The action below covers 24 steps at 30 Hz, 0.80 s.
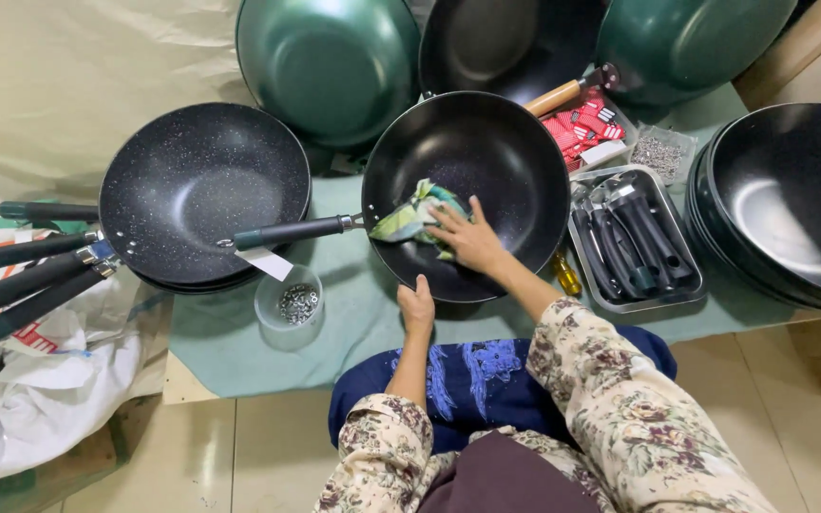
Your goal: The person is assembling handles onto various pans using screws and a screwdriver, then cleaning them with a cloth.
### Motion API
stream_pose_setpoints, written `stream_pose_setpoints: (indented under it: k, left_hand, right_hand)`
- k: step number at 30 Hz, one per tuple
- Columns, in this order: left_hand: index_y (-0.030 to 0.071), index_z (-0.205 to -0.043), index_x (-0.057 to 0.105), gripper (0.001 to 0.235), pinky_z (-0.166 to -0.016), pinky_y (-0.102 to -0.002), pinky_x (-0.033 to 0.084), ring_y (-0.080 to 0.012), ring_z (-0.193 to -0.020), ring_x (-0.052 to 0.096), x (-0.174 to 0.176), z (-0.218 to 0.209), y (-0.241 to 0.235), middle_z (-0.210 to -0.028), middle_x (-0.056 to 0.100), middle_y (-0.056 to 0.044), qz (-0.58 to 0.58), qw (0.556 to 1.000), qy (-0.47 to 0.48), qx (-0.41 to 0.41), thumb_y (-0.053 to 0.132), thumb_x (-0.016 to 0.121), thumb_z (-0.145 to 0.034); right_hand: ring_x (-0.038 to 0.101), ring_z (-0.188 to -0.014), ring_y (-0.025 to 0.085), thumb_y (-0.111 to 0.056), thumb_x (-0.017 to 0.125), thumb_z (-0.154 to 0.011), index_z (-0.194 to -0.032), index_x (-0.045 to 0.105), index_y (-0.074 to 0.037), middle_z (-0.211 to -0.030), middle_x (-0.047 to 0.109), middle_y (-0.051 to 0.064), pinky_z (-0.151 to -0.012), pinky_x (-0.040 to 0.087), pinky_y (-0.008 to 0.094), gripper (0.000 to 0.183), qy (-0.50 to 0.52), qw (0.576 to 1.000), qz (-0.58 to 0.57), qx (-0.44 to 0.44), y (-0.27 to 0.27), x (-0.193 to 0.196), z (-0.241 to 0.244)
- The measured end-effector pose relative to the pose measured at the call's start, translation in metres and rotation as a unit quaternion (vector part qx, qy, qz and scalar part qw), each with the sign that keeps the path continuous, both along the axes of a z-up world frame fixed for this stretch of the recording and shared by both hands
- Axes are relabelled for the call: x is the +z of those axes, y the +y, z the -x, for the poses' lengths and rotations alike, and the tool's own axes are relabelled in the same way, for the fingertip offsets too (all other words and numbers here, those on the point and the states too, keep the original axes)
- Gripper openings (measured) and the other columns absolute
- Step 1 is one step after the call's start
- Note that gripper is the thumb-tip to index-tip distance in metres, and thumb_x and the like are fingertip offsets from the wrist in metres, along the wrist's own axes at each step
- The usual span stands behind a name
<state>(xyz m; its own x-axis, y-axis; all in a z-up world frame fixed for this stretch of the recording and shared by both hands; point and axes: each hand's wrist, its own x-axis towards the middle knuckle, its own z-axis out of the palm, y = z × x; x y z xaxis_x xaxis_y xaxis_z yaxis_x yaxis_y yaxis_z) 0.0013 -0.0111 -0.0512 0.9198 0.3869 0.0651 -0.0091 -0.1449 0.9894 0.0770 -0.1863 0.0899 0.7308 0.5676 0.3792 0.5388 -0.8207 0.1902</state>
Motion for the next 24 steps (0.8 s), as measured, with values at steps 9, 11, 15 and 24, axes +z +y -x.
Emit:
stream_pose_setpoints:
  k: [9,11,15,24]
  left_hand:
    - [-0.012,-0.103,0.069,0.032,-0.084,-0.050,0.054,-0.0424,-0.098,0.070,0.025,0.005,-0.003,-0.096,0.070,-0.034,-0.014,1.000,-0.003,0.013,0.018,0.066,-0.091]
    - [-0.010,-0.102,0.070,0.029,-0.083,-0.048,0.055,-0.0409,-0.096,0.070,0.018,0.000,-0.002,-0.094,0.071,-0.032,-0.013,1.000,-0.006,0.014,0.017,0.066,-0.091]
    - [-0.008,-0.097,0.072,0.026,-0.080,-0.051,0.053,-0.0431,-0.095,0.070,0.039,0.006,-0.003,-0.088,0.070,-0.031,-0.027,1.000,0.005,0.006,0.014,0.062,-0.088]
    - [-0.009,-0.101,0.070,0.027,-0.083,-0.047,0.053,-0.0376,-0.097,0.071,0.045,0.013,-0.005,-0.095,0.071,-0.030,0.001,1.000,0.011,0.008,0.016,0.061,-0.092]
  right_hand:
    - [0.029,-0.155,0.035,-0.033,0.062,-0.096,-0.151,0.053,-0.023,-0.168,0.035,0.012,-0.119,0.022,0.069,0.056,0.101,0.971,-0.095,-0.197,-0.033,0.017,-0.037]
    - [0.032,-0.154,0.033,-0.034,0.062,-0.095,-0.149,0.055,-0.026,-0.166,0.038,0.008,-0.118,0.025,0.068,0.055,0.118,0.978,-0.095,-0.142,0.001,0.012,-0.015]
    - [0.036,-0.150,0.038,-0.014,0.058,-0.087,-0.149,0.054,-0.030,-0.168,0.033,0.005,-0.113,0.038,0.066,0.064,0.253,0.951,-0.175,0.002,0.051,-0.029,0.028]
    - [0.042,-0.150,0.021,-0.042,0.065,-0.087,-0.138,0.062,-0.044,-0.166,0.040,-0.007,-0.118,0.029,0.065,0.051,0.163,0.967,0.064,-0.183,-0.099,-0.033,0.011]
